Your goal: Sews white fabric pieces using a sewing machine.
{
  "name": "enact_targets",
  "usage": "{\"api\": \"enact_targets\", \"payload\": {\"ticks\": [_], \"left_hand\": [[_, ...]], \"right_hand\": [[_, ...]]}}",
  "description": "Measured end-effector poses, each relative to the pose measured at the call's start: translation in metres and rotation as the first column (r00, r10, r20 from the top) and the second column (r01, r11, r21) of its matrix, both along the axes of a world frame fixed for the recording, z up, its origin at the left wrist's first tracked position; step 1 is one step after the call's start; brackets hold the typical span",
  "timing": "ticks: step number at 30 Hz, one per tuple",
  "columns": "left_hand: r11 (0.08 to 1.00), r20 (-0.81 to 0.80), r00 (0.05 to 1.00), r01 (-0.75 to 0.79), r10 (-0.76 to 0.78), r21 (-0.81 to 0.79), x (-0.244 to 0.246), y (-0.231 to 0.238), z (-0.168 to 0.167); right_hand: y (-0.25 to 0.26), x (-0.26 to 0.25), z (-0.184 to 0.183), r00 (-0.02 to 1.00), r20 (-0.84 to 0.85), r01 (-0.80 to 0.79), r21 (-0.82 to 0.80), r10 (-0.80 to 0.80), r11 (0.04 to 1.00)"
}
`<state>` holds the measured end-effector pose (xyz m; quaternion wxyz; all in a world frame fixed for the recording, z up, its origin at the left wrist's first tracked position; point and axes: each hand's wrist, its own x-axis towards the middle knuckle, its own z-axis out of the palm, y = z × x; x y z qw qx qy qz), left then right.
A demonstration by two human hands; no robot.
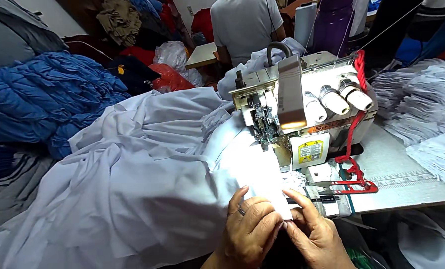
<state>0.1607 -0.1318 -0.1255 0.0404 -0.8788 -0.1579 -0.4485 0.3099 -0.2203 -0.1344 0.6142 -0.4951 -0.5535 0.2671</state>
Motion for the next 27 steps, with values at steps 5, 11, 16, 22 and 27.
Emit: {"api": "enact_targets", "payload": {"ticks": [5,11,16,22,27], "left_hand": [[0.996,-0.055,0.998,-0.005,0.010,0.088,-0.004,0.001,0.001],[0.996,-0.015,1.000,0.016,-0.015,0.092,-0.004,0.002,-0.002],[0.994,-0.021,1.000,0.021,-0.019,0.106,-0.004,0.002,-0.001],[0.989,-0.016,0.999,0.041,-0.039,0.144,-0.004,0.005,-0.006],[0.993,0.011,0.996,-0.087,0.086,0.079,-0.006,0.010,-0.025]], "right_hand": [[0.000,0.001,0.001,1.000,0.025,-0.006,0.003,0.006,1.000],[0.003,0.003,0.003,1.000,0.012,-0.022,-0.007,0.022,1.000],[0.003,0.003,0.005,0.999,0.012,-0.034,-0.009,0.034,0.999],[0.002,0.009,0.012,0.996,0.069,-0.052,-0.036,0.054,0.998],[0.005,0.015,0.025,0.968,0.247,-0.060,0.058,0.044,0.997]]}}
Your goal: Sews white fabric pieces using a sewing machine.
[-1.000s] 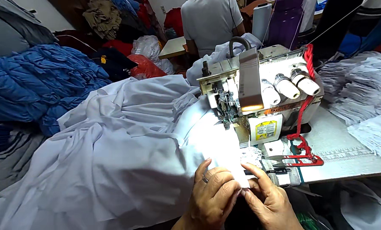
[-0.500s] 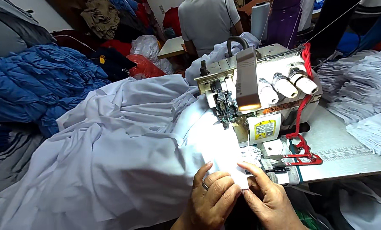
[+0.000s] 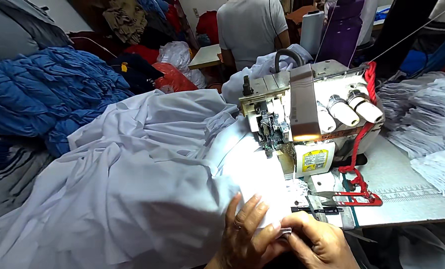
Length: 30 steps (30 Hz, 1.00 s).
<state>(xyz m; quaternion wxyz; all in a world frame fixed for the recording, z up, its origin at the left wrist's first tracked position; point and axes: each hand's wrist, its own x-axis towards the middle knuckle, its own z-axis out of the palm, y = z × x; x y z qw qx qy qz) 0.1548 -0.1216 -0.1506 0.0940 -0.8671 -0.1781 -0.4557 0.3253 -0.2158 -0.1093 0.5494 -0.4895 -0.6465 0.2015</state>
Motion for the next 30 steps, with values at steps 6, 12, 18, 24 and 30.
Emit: {"api": "enact_targets", "payload": {"ticks": [6,12,18,24,30], "left_hand": [[0.998,-0.015,1.000,0.027,-0.028,-0.056,-0.011,0.002,0.011],[0.999,-0.023,1.000,-0.020,0.019,-0.028,-0.008,0.018,0.024],[0.990,-0.002,0.991,-0.131,0.131,-0.056,0.009,0.046,0.044],[0.957,-0.146,0.969,-0.224,0.198,-0.187,0.023,0.081,0.064],[0.897,-0.290,0.922,-0.340,0.258,-0.282,0.035,0.113,0.083]], "right_hand": [[0.004,0.006,0.001,0.999,0.031,-0.022,0.015,0.022,1.000],[0.033,0.013,-0.001,0.997,-0.040,0.063,-0.039,-0.065,0.997],[0.074,0.015,-0.001,0.947,0.160,0.254,0.158,-0.279,0.954],[0.075,0.018,-0.003,0.929,0.190,0.282,0.198,-0.319,0.939],[0.046,0.012,-0.018,0.969,0.119,0.203,0.109,-0.215,0.973]]}}
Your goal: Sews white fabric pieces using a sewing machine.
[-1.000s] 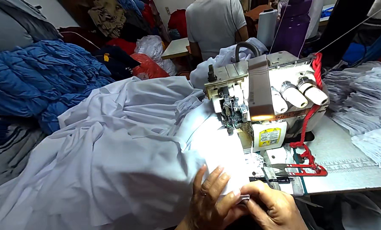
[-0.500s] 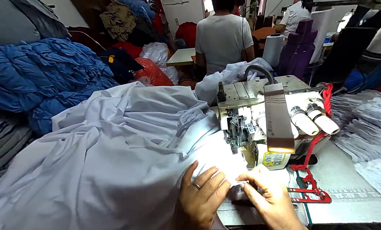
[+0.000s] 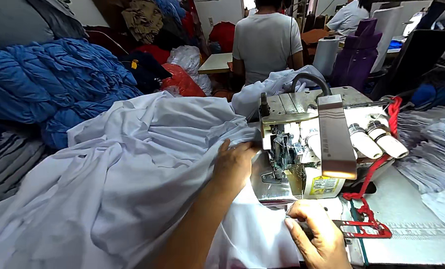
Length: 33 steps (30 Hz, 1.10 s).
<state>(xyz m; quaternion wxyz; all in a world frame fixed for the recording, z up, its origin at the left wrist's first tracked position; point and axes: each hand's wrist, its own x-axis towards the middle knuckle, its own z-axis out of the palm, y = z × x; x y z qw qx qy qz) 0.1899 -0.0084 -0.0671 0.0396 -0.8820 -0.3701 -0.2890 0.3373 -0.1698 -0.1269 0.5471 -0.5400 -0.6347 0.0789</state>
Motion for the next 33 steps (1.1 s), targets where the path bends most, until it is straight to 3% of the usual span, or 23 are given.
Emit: {"api": "enact_targets", "payload": {"ticks": [3,12,18,21,24,28,33], "left_hand": [[0.998,-0.048,0.997,-0.054,0.055,0.021,0.001,0.013,0.000],[0.999,-0.044,0.999,-0.030,0.030,-0.015,-0.008,0.009,0.001],[0.987,0.180,0.978,0.080,-0.105,0.142,-0.048,-0.067,0.002],[0.989,0.160,0.980,0.098,-0.116,0.112,-0.055,-0.105,-0.023],[0.980,0.051,0.996,0.066,-0.077,0.189,-0.055,-0.105,-0.056],[0.992,0.144,0.987,0.056,-0.073,0.116,-0.046,-0.095,-0.039],[0.994,0.071,0.997,0.034,-0.042,0.104,-0.028,-0.069,-0.025]], "right_hand": [[-0.007,-0.005,-0.008,1.000,0.011,0.004,-0.144,-0.003,0.990],[-0.009,-0.006,-0.006,0.999,0.040,0.001,-0.265,0.010,0.964],[-0.014,-0.002,-0.006,0.996,-0.085,-0.056,-0.189,0.041,0.980],[-0.017,0.005,-0.005,0.991,-0.133,-0.028,-0.097,0.015,0.995],[-0.020,0.011,-0.001,0.986,-0.167,-0.001,-0.053,-0.008,0.999],[-0.023,0.012,0.003,0.981,-0.189,0.033,-0.013,-0.035,0.999],[-0.011,0.009,0.003,0.999,-0.039,0.037,0.067,-0.035,0.997]]}}
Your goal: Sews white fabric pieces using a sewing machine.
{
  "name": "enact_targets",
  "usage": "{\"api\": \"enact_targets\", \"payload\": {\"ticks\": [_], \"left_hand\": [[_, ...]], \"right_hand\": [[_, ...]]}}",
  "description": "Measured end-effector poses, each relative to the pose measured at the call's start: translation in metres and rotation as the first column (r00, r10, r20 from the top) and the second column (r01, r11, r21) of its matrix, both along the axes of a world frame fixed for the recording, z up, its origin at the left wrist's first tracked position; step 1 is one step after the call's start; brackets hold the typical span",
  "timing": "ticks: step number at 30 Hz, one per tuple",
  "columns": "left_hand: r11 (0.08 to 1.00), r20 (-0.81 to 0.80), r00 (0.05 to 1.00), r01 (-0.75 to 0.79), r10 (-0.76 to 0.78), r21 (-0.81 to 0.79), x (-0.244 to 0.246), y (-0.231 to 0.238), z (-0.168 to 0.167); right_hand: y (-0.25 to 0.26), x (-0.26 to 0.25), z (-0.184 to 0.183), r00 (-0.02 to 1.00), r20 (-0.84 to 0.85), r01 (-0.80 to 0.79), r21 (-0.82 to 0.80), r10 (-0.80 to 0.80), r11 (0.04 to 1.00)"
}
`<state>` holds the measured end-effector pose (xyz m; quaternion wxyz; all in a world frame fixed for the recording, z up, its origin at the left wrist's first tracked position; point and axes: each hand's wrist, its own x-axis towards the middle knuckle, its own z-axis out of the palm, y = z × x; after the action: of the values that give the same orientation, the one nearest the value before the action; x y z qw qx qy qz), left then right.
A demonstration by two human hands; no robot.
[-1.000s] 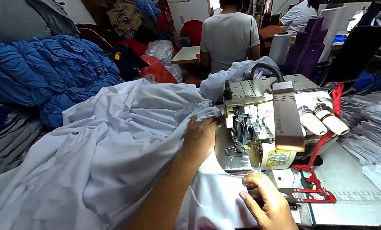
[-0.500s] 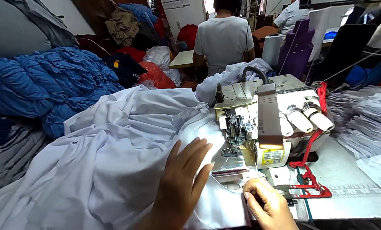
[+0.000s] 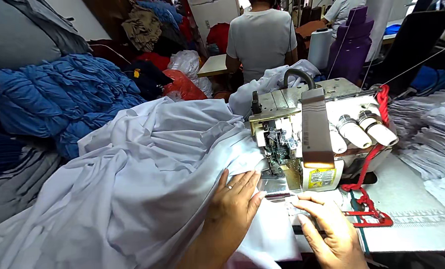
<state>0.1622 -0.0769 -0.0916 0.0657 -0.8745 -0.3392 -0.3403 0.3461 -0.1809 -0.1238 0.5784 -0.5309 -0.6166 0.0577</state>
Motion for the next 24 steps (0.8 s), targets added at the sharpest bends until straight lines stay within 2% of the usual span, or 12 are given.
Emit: {"api": "enact_targets", "payload": {"ticks": [6,9,13,24], "left_hand": [[1.000,-0.018,1.000,-0.004,0.003,-0.027,0.007,0.022,0.006],[1.000,-0.033,0.999,-0.023,0.023,-0.008,0.015,0.028,0.011],[0.999,-0.079,0.996,-0.034,0.036,0.027,0.025,0.035,0.019],[0.998,-0.159,0.985,-0.064,0.065,0.006,0.033,0.047,0.033]], "right_hand": [[0.014,-0.004,-0.005,0.957,0.258,0.120,0.072,-0.135,0.990],[0.019,-0.005,-0.003,0.924,0.329,0.178,0.079,-0.194,0.981],[0.027,-0.008,0.004,0.840,0.434,0.308,0.115,-0.327,0.944],[0.043,-0.010,0.015,0.784,0.496,0.403,0.050,-0.373,0.914]]}}
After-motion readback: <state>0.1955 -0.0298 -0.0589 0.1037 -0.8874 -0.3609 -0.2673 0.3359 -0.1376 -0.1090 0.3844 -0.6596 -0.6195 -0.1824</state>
